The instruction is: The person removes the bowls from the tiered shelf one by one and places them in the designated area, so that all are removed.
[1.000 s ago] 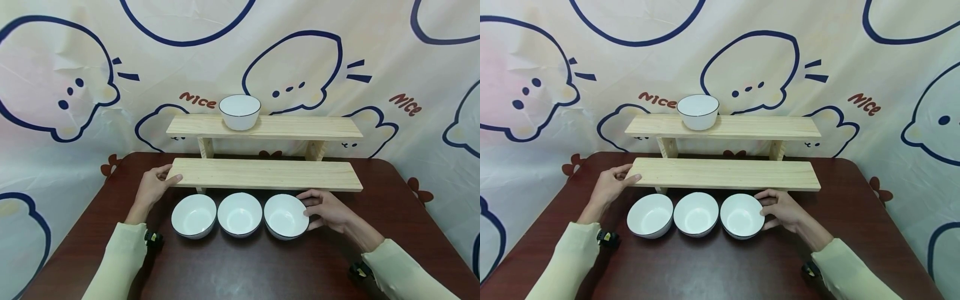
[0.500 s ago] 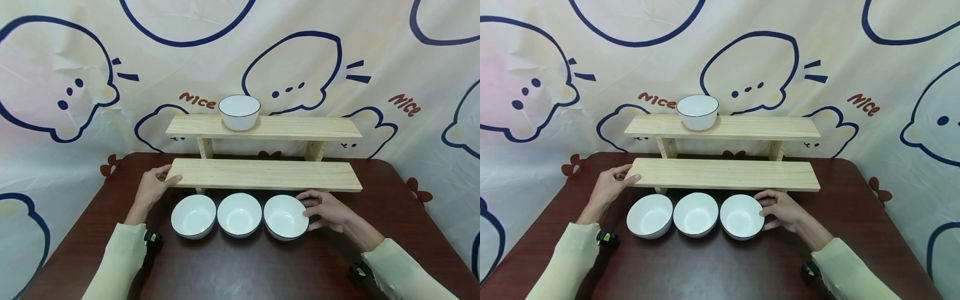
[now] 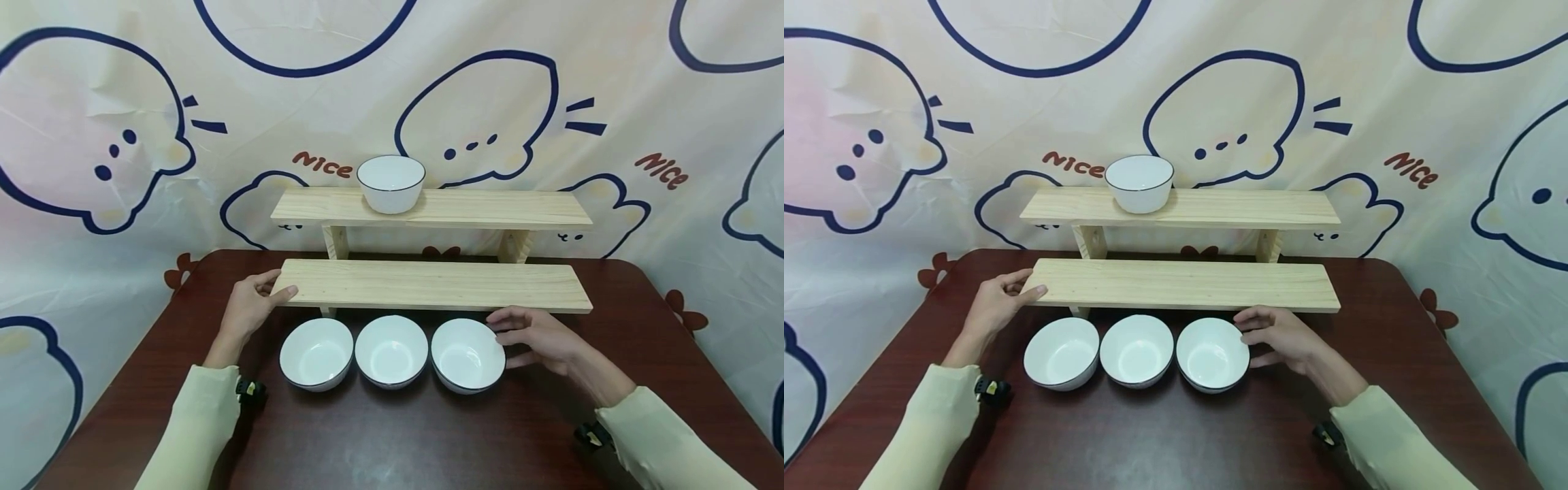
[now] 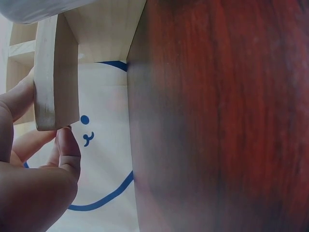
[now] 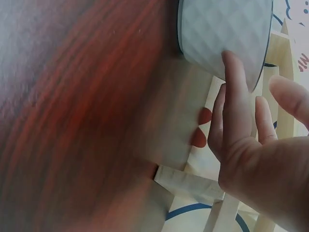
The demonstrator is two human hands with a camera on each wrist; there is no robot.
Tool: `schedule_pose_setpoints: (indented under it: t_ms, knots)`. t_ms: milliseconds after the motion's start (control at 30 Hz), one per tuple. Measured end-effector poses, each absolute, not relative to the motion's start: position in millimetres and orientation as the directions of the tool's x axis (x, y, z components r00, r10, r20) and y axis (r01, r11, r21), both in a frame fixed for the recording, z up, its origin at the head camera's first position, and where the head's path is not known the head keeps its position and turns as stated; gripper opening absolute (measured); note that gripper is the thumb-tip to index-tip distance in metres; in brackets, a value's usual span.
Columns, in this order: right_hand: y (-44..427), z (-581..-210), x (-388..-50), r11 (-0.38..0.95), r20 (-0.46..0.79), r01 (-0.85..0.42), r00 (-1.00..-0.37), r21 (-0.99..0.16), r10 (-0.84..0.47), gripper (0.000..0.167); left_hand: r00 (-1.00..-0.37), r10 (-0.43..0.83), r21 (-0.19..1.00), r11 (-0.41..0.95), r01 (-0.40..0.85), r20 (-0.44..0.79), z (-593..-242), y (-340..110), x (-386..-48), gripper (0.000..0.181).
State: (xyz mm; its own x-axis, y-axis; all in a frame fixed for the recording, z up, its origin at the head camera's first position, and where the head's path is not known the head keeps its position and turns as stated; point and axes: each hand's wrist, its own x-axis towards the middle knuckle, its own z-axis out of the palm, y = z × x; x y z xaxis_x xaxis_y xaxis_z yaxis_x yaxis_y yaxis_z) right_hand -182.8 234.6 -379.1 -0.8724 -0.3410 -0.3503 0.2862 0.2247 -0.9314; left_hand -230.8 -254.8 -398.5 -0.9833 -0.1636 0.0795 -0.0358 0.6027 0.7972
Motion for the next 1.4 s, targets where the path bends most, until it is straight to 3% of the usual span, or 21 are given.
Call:
schedule_pose_setpoints:
  t_ms: [467, 833, 1400]
  knots:
    - [242, -361, -188, 0.202, -0.324, 0.265, -0.872, -0.943, -0.368, 0.032, -0.983, -0.166, 0.797, 0.603, -0.042, 0.073, -399, -255, -231, 0.064]
    - [243, -352, -191, 0.178, -0.278, 0.225, -0.882, -0.958, -0.380, 0.046, -0.982, -0.165, 0.799, 0.601, -0.030, 0.087, -398, -254, -230, 0.065]
    - [233, -316, -211, 0.216, -0.208, 0.138, -0.915, -0.967, -0.345, 0.046, -0.985, -0.159, 0.784, 0.620, -0.042, 0.072, -398, -255, -231, 0.064]
